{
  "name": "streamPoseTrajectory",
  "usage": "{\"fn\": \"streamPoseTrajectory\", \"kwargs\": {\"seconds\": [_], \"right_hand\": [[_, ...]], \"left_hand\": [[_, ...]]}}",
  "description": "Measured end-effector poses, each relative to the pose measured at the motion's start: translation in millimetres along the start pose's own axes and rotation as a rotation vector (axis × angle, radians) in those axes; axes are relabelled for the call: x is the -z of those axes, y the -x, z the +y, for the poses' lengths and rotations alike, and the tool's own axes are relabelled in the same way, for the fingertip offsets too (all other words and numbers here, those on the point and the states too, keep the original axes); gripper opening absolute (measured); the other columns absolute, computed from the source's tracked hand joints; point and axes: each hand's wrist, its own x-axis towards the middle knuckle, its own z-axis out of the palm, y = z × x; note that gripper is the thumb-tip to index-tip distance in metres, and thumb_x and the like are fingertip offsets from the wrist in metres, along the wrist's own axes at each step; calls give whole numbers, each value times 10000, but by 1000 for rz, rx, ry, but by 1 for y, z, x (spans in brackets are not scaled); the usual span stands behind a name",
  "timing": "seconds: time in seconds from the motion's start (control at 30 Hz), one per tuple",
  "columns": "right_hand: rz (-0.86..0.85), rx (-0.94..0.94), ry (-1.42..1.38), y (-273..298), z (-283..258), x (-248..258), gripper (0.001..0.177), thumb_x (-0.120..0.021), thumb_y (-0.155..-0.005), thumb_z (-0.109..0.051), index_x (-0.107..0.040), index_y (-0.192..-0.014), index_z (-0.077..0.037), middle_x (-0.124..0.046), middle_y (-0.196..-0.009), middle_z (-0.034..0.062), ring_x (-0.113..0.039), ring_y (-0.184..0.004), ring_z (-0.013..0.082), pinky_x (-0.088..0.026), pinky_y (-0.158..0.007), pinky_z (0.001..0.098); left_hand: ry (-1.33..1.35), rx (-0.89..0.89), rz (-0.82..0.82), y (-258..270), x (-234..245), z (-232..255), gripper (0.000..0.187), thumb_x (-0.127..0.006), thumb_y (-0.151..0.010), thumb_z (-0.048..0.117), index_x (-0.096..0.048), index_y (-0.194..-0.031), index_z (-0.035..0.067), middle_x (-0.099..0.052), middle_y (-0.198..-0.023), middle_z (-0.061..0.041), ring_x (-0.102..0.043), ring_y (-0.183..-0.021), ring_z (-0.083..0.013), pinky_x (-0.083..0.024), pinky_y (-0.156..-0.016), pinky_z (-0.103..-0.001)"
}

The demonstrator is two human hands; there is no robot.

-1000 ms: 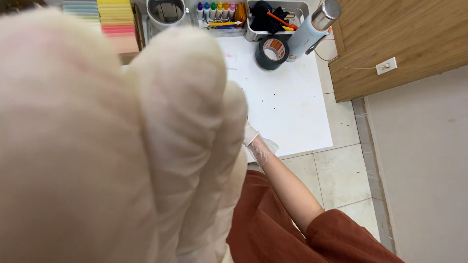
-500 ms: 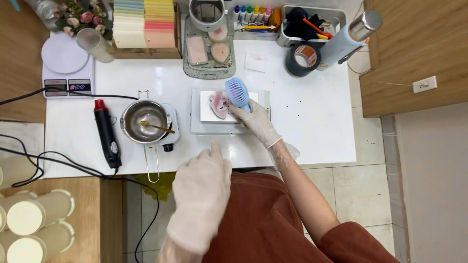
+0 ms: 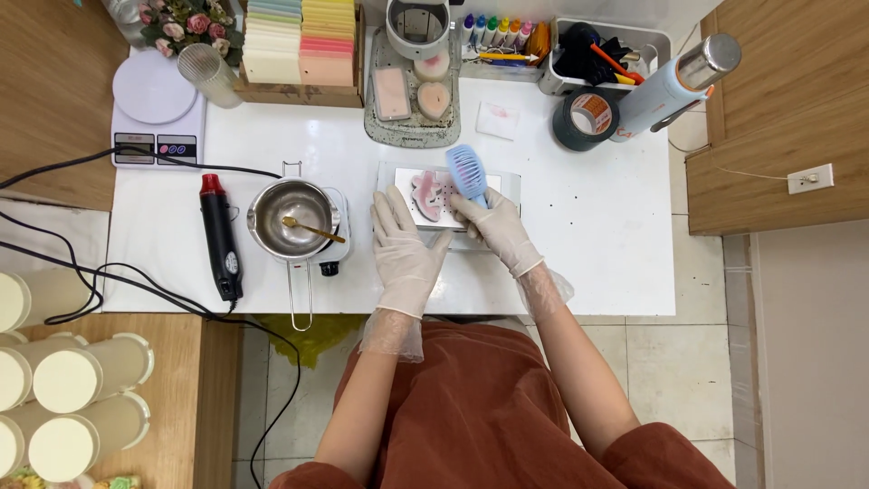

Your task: The person brushes a pink candle mold on a white tray, wipes the work surface with a tissue, repositions a white mold box, and moves a stainless steel melting pot with a spoon on the table. They then carry the melting pot to a small hot plate and set it down.

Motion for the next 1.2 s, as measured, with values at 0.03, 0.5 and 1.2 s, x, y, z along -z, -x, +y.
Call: {"fn": "streamPoseTrajectory", "kwargs": {"seconds": [0.03, 0.5, 1.2], "right_hand": [[1, 3, 0, 2, -4, -1, 379, -766, -895, -376, -716, -1035, -28, -673, -768, -25, -511, -558, 40, -409, -489, 220], [-55, 76, -281, 22, -3, 14, 563, -439, -1055, -446, -682, -1296, 1, -672, -782, 30, -621, -660, 89, -537, -676, 231], [102, 183, -396, 114, -44, 31, 429, -463, -985, -240, -656, -1245, 41, -630, -632, 74, -519, -518, 117, -461, -550, 272]], "left_hand": [[1, -2, 2, -3, -2, 1, 1260, -847, -755, 499, -53, -1588, -16, -152, -1639, -270, -195, -1505, -439, -268, -1190, -488], [-26, -198, 121, -8, -20, -17, 1202, -818, -741, 563, -181, -1588, -5, -236, -1596, -276, -313, -1444, -431, -298, -1181, -480], [-130, -252, 106, -9, -21, -22, 1159, -712, -812, 642, -176, -1585, -36, -179, -1624, -295, -398, -1399, -424, -339, -1150, -445]]}}
